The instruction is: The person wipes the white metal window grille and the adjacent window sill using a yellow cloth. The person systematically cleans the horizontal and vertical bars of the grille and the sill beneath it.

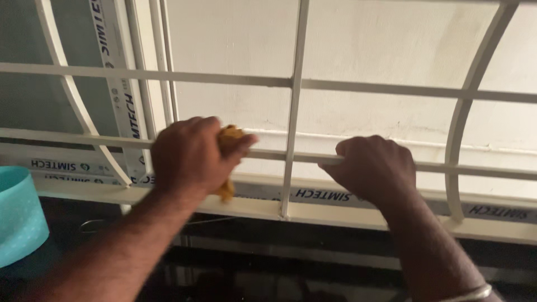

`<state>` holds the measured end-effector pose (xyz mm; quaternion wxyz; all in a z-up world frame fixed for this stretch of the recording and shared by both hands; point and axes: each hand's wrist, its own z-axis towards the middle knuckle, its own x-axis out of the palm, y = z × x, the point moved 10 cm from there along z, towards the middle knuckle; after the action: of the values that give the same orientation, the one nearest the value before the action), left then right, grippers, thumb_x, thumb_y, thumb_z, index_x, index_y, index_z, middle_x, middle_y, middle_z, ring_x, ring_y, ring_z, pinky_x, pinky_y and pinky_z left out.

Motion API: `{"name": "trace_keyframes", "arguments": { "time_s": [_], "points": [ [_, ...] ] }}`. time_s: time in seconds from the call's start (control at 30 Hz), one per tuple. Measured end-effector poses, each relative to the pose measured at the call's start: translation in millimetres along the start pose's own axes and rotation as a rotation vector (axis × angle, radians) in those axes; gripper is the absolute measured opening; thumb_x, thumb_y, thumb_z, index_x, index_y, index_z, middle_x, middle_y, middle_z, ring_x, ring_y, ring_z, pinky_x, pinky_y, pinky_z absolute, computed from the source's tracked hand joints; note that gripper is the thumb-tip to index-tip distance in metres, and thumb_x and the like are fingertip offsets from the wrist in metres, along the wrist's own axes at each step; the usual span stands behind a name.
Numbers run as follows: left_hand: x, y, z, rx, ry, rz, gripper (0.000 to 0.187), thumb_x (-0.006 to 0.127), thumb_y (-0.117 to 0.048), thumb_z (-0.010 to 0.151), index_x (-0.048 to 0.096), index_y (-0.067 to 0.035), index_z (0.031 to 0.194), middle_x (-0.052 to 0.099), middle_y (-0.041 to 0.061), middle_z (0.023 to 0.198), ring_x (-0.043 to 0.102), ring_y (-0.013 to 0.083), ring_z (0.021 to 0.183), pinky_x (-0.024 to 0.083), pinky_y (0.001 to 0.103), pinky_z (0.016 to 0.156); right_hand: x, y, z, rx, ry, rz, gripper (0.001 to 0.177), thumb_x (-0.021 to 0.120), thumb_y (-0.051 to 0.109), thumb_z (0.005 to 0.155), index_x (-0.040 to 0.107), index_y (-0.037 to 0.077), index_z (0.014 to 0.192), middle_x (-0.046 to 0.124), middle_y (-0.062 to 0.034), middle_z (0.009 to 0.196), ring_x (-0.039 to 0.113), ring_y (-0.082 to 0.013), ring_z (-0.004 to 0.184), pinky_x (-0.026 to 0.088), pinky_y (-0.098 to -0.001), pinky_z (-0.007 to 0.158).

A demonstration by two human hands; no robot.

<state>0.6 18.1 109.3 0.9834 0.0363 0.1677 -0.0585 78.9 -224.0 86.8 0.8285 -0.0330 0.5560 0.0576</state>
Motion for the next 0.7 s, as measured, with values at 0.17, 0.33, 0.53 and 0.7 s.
{"name": "trace_keyframes", "arguments": {
  "time_s": [0.17,0.33,0.53,0.7],
  "points": [
    [19.9,-41.5,-3.2,0.155,-0.111,-0.105,0.070,0.047,-0.085,0.088,0.059,-0.017,0.073,0.056,-0.002,0.059,0.051,0.0124,0.046,0.047,0.035,0.048,5.5,-4.3,1.9,0.023,0.037,0.007,0.043,0.065,0.059,0.092,0.075,0.017,0.090,0.072,-0.0004,0.068,0.066,-0.0150,0.064,0.054,-0.0376,0.070],
    [21.3,-7.9,-3.5,0.243,0.002,-0.153,0.071,0.050,-0.084,0.087,0.059,-0.014,0.076,0.056,-0.001,0.060,0.053,0.0116,0.046,0.048,0.032,0.042,3.8,-0.8,0.3,0.003,0.044,-0.017,0.042,0.065,0.059,0.091,0.074,0.018,0.089,0.072,-0.0005,0.066,0.066,-0.0141,0.062,0.054,-0.0380,0.069],
    [-1.8,63.5,-6.8,0.062,0.071,-0.006,0.065,0.057,-0.076,0.091,0.057,-0.014,0.070,0.057,0.001,0.059,0.054,0.0126,0.047,0.048,0.033,0.042,3.0,-0.4,2.0,0.009,0.013,-0.020,0.044,0.063,0.060,0.093,0.075,0.017,0.085,0.071,-0.0007,0.066,0.065,-0.0134,0.063,0.054,-0.0370,0.069],
    [3.9,50.7,-6.3,-0.020,0.030,-0.031,0.066,0.055,-0.078,0.092,0.059,-0.016,0.071,0.058,0.001,0.059,0.053,0.0133,0.046,0.048,0.035,0.042,0.2,-0.2,3.1,0.008,-0.018,-0.044,0.042,0.063,0.059,0.093,0.074,0.018,0.087,0.070,0.0005,0.067,0.063,-0.0124,0.063,0.054,-0.0368,0.068]
  ]
}}
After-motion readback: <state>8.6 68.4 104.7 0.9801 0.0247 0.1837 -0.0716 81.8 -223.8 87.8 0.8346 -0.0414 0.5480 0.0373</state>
